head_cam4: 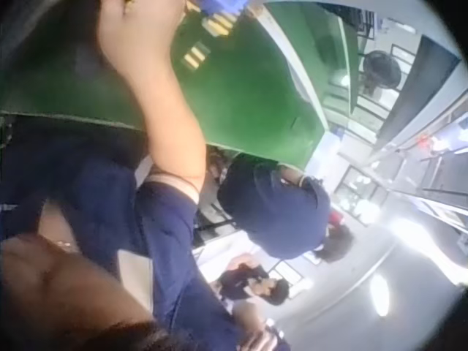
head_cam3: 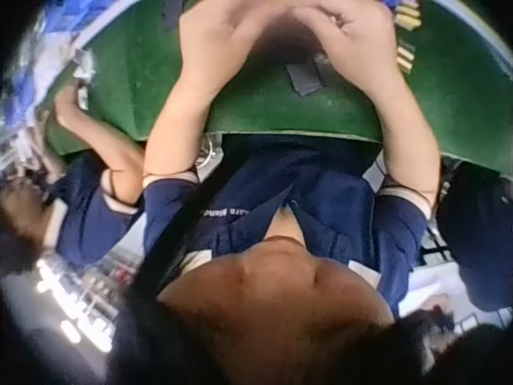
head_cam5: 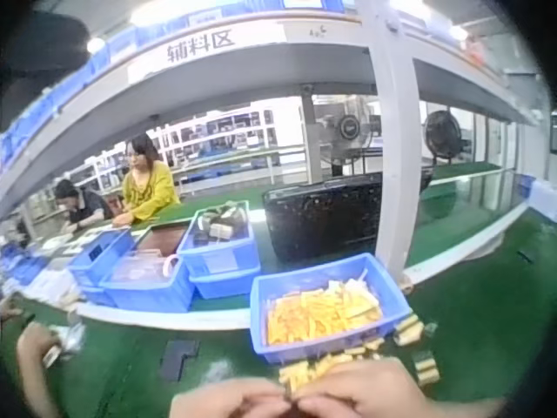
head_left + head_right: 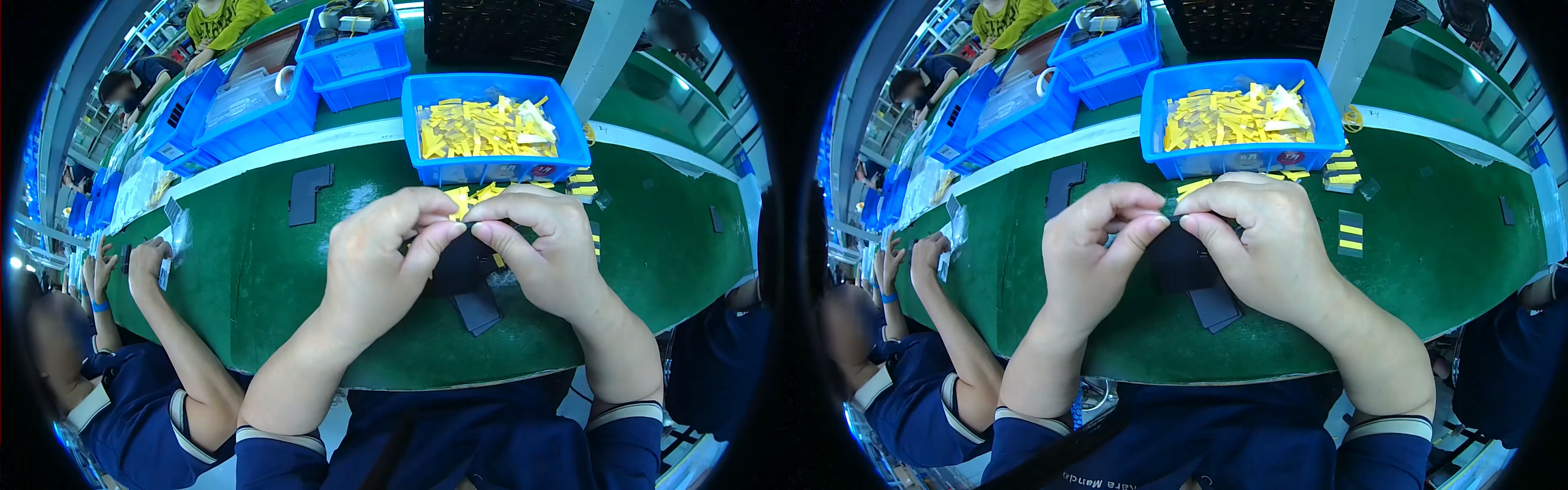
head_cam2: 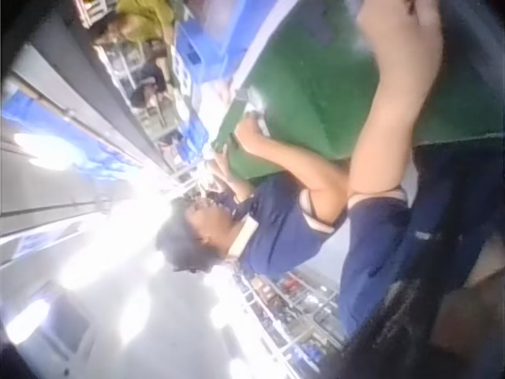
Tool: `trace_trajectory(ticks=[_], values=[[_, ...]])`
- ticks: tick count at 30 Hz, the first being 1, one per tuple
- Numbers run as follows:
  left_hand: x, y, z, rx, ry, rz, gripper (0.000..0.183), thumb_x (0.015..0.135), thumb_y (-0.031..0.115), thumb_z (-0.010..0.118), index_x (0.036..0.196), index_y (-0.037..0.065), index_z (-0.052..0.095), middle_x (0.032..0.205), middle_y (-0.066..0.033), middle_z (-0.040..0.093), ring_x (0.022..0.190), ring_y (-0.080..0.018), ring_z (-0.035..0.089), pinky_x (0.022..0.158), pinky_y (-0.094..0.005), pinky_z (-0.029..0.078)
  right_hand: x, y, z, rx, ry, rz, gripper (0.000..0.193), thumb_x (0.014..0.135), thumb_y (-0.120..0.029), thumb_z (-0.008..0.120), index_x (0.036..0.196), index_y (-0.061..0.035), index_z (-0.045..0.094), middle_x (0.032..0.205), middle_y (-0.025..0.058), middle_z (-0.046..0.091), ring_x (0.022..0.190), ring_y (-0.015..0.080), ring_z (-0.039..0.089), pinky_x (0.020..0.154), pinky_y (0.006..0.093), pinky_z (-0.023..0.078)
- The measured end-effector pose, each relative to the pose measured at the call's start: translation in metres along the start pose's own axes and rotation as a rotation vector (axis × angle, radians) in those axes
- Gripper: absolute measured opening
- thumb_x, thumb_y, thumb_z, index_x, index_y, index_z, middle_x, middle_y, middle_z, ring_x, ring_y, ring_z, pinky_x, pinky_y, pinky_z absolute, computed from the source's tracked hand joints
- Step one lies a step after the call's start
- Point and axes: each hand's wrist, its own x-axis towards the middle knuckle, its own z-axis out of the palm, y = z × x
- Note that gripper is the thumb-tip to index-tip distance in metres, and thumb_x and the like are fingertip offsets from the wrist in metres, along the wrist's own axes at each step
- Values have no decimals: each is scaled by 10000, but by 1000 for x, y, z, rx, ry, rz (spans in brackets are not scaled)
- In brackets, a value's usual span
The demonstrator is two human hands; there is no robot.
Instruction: The person applies small yellow adhesive strips to the edges of black rectangular electronic components. They pick up the components, align the strips, and press them down, repeating the process for multiple units on a green workbench.
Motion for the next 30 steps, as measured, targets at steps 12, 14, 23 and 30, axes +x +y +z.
trace_trajectory(ticks=[12, 14, 23, 30], values=[[2, 1, -8, 77, 9, -21, 81, 825, 66, 670, 823, -14, 658, 698, -63, 642, 617, -104, 608, 560, -226, 478, -2, -1, 2, -95, 154, -23, 53, 761, -14, 652, 805, 15, 656, 723, 135, 638, 633, 267, 627, 577, 330, 488], [2, 2, -9, 140, -47, -15, 88, 818, 74, 670, 801, -10, 651, 692, -69, 639, 598, -109, 599, 546, -233, 467, -2, 0, 2, -128, 172, -42, 52, 760, -11, 650, 805, 14, 653, 721, 133, 636, 632, 267, 627, 577, 330, 488], [5, -5, -7, -25, -12, -82, 61, 811, 31, 662, 811, -6, 614, 733, -42, 626, 643, -83, 597, 579, -211, 474, -1, 2, 1, -117, 168, -57, 55, 764, -13, 651, 812, 12, 646, 730, 130, 635, 629, 268, 623, 573, 334, 485], [4, -2, -4, -70, 19, -113, 61, 821, -4, 657, 864, -14, 615, 765, -32, 637, 675, -73, 608, 626, -187, 493, 0, 0, -1, -109, 170, -28, 56, 766, -10, 646, 817, 14, 650, 722, 133, 636, 628, 265, 624, 578, 333, 484]])
